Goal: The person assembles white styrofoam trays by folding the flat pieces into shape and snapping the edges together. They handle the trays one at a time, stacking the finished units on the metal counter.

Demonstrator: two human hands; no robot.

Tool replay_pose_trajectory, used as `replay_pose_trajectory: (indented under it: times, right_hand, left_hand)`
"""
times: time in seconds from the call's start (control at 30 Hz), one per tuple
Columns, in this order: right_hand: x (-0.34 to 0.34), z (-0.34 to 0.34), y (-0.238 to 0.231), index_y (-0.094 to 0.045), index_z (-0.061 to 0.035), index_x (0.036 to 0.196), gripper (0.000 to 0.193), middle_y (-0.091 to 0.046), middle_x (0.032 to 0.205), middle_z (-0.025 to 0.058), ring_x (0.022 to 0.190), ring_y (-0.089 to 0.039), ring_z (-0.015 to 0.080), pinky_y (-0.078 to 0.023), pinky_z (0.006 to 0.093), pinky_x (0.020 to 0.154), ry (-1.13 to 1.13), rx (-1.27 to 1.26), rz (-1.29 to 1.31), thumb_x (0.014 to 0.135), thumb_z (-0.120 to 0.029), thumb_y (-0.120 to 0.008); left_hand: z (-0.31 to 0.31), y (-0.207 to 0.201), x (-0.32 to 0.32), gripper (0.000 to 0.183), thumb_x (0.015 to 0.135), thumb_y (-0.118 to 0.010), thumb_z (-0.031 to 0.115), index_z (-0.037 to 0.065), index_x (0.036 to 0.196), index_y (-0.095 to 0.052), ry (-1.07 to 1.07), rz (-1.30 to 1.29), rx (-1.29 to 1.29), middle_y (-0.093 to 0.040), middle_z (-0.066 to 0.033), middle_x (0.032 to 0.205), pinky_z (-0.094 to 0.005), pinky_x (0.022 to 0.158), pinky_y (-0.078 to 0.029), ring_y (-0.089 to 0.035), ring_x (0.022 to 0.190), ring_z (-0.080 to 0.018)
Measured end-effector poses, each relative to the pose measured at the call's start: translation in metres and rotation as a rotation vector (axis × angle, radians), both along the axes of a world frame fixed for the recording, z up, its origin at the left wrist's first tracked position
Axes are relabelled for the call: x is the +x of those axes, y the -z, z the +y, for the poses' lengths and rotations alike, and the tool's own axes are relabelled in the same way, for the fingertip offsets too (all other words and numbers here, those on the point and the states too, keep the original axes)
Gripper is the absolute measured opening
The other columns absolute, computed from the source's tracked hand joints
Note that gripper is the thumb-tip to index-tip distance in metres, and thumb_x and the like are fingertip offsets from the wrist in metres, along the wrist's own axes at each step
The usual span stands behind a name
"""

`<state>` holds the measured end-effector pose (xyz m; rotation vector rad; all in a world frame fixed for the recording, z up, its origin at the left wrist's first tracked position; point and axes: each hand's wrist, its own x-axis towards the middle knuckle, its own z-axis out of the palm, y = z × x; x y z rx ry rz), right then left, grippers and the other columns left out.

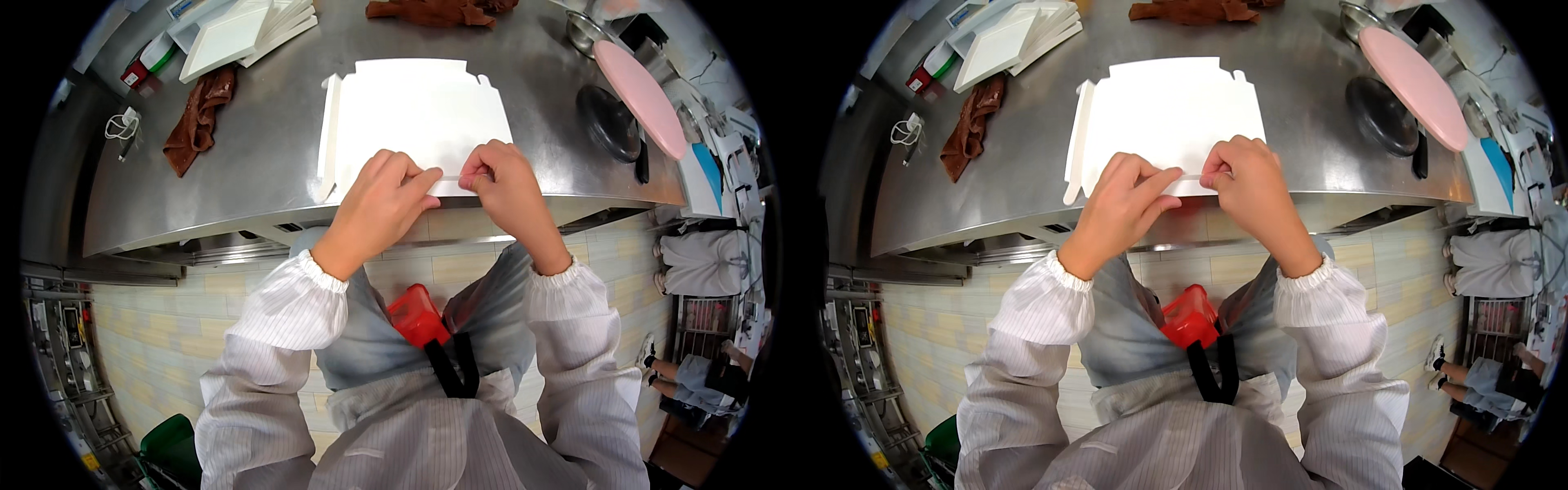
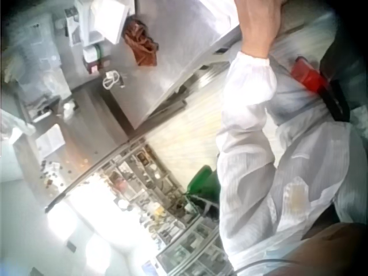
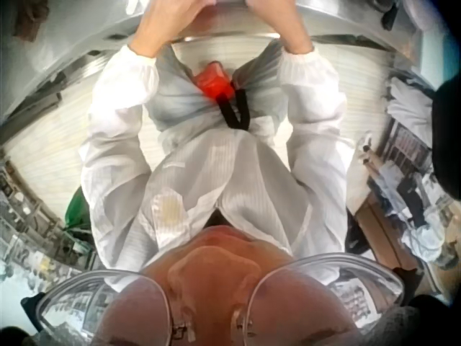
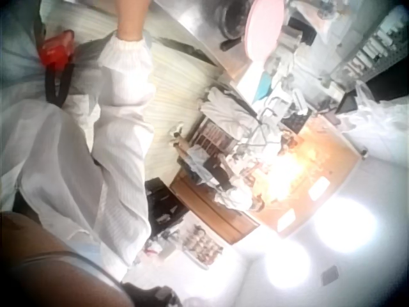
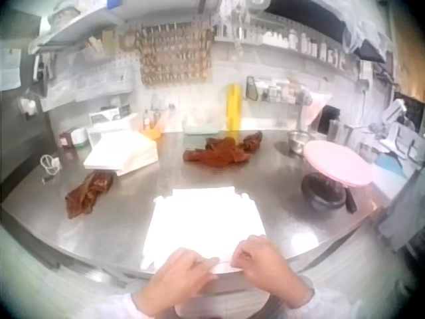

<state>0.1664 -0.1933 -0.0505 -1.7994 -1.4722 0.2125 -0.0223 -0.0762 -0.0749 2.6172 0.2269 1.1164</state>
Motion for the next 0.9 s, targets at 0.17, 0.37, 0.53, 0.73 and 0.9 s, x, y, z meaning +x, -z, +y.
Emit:
replay_pose_trajectory:
  times: [0.17,0.37,0.53,0.73,0.9]
  right_hand:
    - [-0.011,0.007,0.005,-0.065,-0.0053,0.078,0.01,-0.063,0.082,0.009,0.085,-0.058,0.0317,-0.046,0.0437,0.076,0.016,0.087,-0.183,0.08,0.003,-0.07]
    - [-0.014,0.005,0.015,-0.063,-0.0069,0.079,0.011,-0.062,0.086,0.0086,0.082,-0.058,0.0315,-0.045,0.0432,0.073,0.033,0.113,-0.27,0.079,0.001,-0.07]
    - [-0.029,-0.009,0.036,-0.072,-0.0092,0.096,0.015,-0.063,0.094,0.0059,0.092,-0.061,0.0268,-0.047,0.0415,0.079,0.056,0.299,-0.534,0.083,-0.003,-0.068]
    - [-0.049,-0.024,0.067,-0.074,-0.0092,0.118,0.033,-0.068,0.109,0.0031,0.105,-0.065,0.0208,-0.044,0.0402,0.091,0.204,0.377,-0.699,0.086,-0.013,-0.076]
    - [-0.046,-0.021,0.061,-0.075,-0.0123,0.116,0.032,-0.069,0.106,-0.0026,0.098,-0.064,0.015,-0.039,0.0384,0.092,0.207,0.386,-0.663,0.085,-0.017,-0.081]
  left_hand:
    - [0.007,0.009,0.001,0.029,0.081,-0.082,0.015,0.009,0.108,-0.074,-0.046,-0.007,0.056,-0.056,-0.0028,0.085,-0.0369,0.077,-0.05,-0.056,0.083,-0.0239]
    - [-0.001,0.011,-0.001,0.03,0.076,-0.088,0.019,0.01,0.104,-0.079,-0.058,-0.03,0.142,-0.059,0.0002,0.081,-0.0356,0.071,-0.048,-0.054,0.077,-0.0203]
    - [-0.008,0.034,0.0,0.034,0.074,-0.087,0.015,0.011,0.107,-0.08,-0.16,-0.115,0.275,-0.066,0.0015,0.09,-0.0364,0.071,-0.048,-0.055,0.078,-0.0193]
    - [-0.028,0.058,0.003,0.036,0.077,-0.077,0.003,0.01,0.112,-0.08,-0.333,-0.222,0.331,-0.071,-0.0026,0.103,-0.039,0.085,-0.056,-0.063,0.096,-0.0233]
    - [-0.028,0.053,-0.007,0.031,0.079,-0.072,-0.001,0.008,0.109,-0.078,-0.338,-0.216,0.259,-0.071,-0.0056,0.1,-0.0423,0.089,-0.059,-0.068,0.099,-0.0271]
